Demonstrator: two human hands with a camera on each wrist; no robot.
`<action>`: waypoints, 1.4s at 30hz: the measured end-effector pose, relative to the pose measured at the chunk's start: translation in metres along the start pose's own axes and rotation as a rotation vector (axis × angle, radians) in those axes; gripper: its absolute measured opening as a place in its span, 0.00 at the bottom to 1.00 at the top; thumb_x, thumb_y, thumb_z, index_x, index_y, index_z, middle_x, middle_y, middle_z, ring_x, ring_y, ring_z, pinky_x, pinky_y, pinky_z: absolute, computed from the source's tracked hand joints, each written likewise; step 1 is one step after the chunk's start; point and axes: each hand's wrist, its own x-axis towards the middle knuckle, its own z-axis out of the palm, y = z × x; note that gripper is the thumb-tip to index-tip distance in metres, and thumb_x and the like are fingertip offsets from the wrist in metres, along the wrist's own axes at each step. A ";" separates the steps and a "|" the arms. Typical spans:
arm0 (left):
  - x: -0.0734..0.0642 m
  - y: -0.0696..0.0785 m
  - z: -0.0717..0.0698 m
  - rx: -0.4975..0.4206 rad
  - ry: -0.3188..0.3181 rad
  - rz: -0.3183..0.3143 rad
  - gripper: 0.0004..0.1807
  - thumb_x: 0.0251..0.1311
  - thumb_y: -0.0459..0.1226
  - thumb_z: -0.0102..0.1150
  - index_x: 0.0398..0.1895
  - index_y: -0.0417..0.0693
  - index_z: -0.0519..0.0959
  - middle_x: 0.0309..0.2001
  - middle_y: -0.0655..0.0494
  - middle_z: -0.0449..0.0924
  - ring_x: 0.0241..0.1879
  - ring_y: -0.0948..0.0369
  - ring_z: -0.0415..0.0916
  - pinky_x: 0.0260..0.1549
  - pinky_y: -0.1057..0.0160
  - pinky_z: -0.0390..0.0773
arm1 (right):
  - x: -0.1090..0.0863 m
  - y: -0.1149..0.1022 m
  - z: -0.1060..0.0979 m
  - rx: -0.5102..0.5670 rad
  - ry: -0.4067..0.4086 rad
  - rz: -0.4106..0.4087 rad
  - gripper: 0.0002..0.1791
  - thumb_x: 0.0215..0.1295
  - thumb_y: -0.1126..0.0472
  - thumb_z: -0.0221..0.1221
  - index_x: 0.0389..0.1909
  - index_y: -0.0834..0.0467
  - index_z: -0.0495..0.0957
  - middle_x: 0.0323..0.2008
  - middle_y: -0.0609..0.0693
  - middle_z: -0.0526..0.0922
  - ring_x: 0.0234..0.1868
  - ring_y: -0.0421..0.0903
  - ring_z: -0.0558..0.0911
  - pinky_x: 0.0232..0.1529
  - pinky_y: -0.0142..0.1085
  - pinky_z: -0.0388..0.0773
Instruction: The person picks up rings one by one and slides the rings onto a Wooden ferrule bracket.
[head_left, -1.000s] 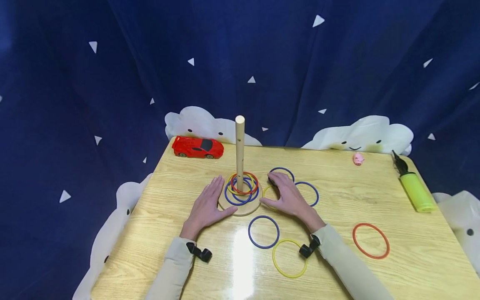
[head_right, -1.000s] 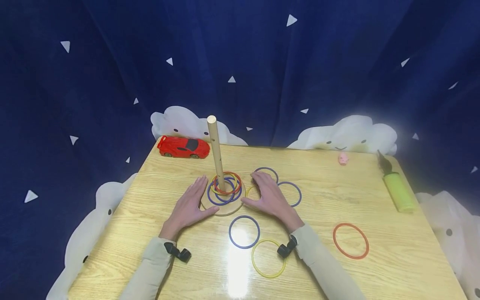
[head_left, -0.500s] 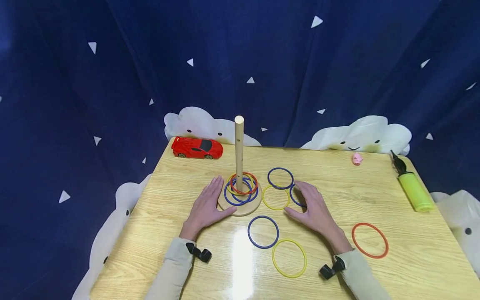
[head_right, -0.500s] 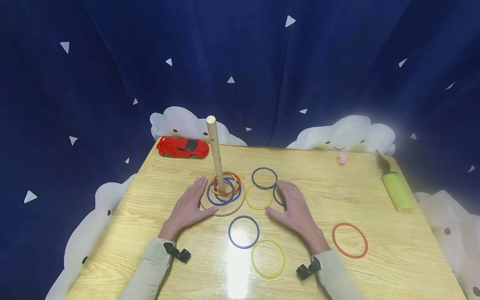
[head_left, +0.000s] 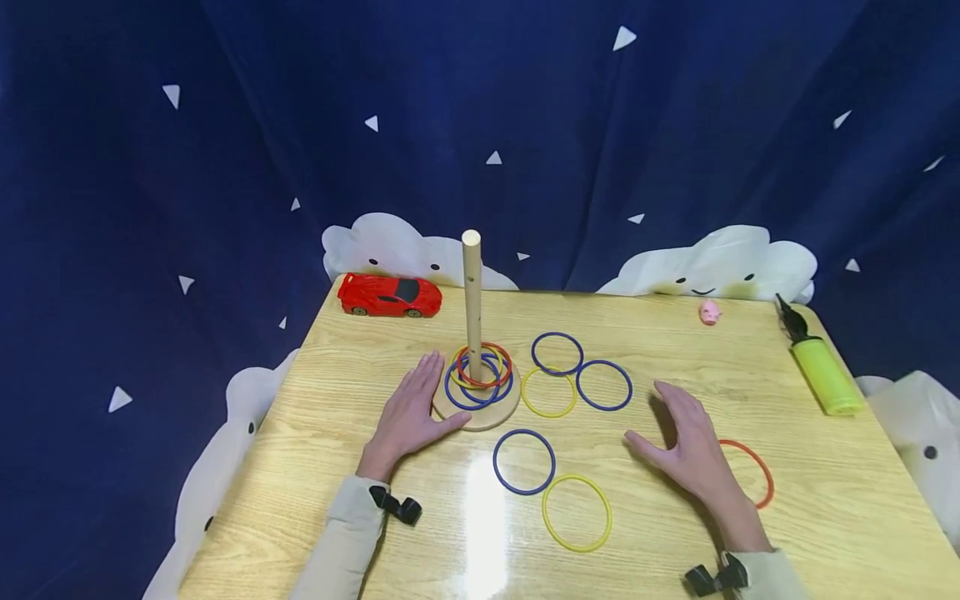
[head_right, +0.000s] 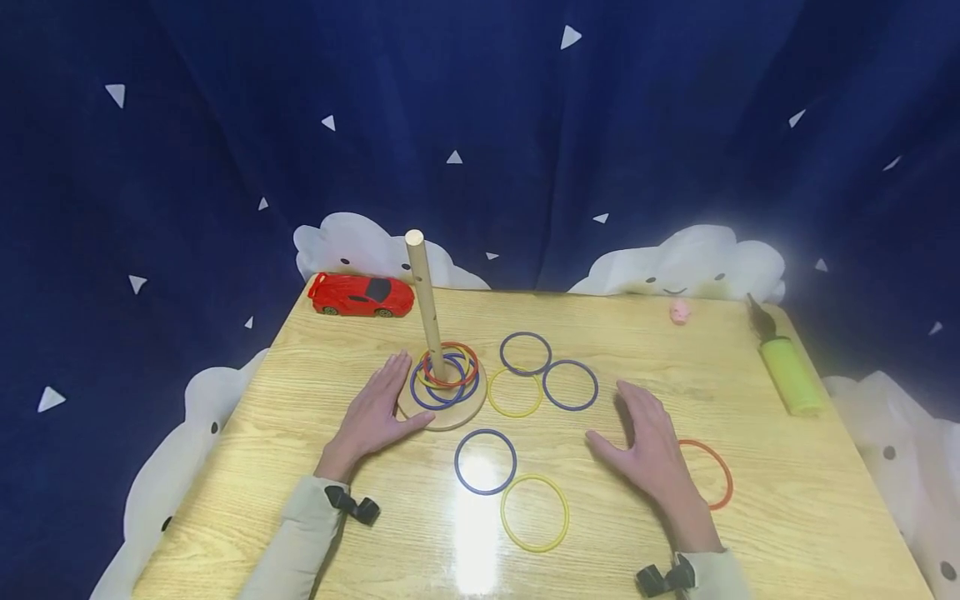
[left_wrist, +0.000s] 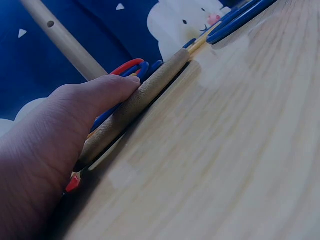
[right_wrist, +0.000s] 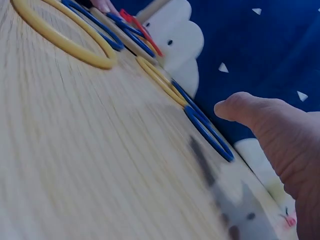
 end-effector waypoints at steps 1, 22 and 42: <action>0.000 0.000 0.000 0.000 -0.001 0.000 0.65 0.57 0.77 0.53 0.86 0.49 0.46 0.86 0.56 0.42 0.84 0.57 0.38 0.81 0.51 0.46 | -0.003 0.002 -0.004 -0.008 0.007 0.008 0.53 0.48 0.51 0.80 0.75 0.62 0.68 0.69 0.66 0.73 0.71 0.69 0.67 0.70 0.64 0.61; 0.000 -0.001 0.000 -0.010 0.008 0.015 0.64 0.58 0.77 0.53 0.86 0.48 0.47 0.86 0.55 0.43 0.84 0.58 0.37 0.81 0.51 0.46 | -0.088 0.048 -0.062 -0.154 0.038 0.304 0.56 0.52 0.44 0.77 0.73 0.72 0.64 0.67 0.76 0.68 0.66 0.78 0.63 0.63 0.74 0.56; 0.000 -0.002 0.001 -0.009 0.004 -0.001 0.64 0.58 0.78 0.52 0.86 0.49 0.47 0.86 0.56 0.42 0.84 0.58 0.37 0.81 0.52 0.46 | -0.106 0.049 -0.064 -0.202 0.135 0.357 0.48 0.40 0.44 0.83 0.52 0.76 0.77 0.57 0.73 0.74 0.58 0.75 0.68 0.55 0.66 0.63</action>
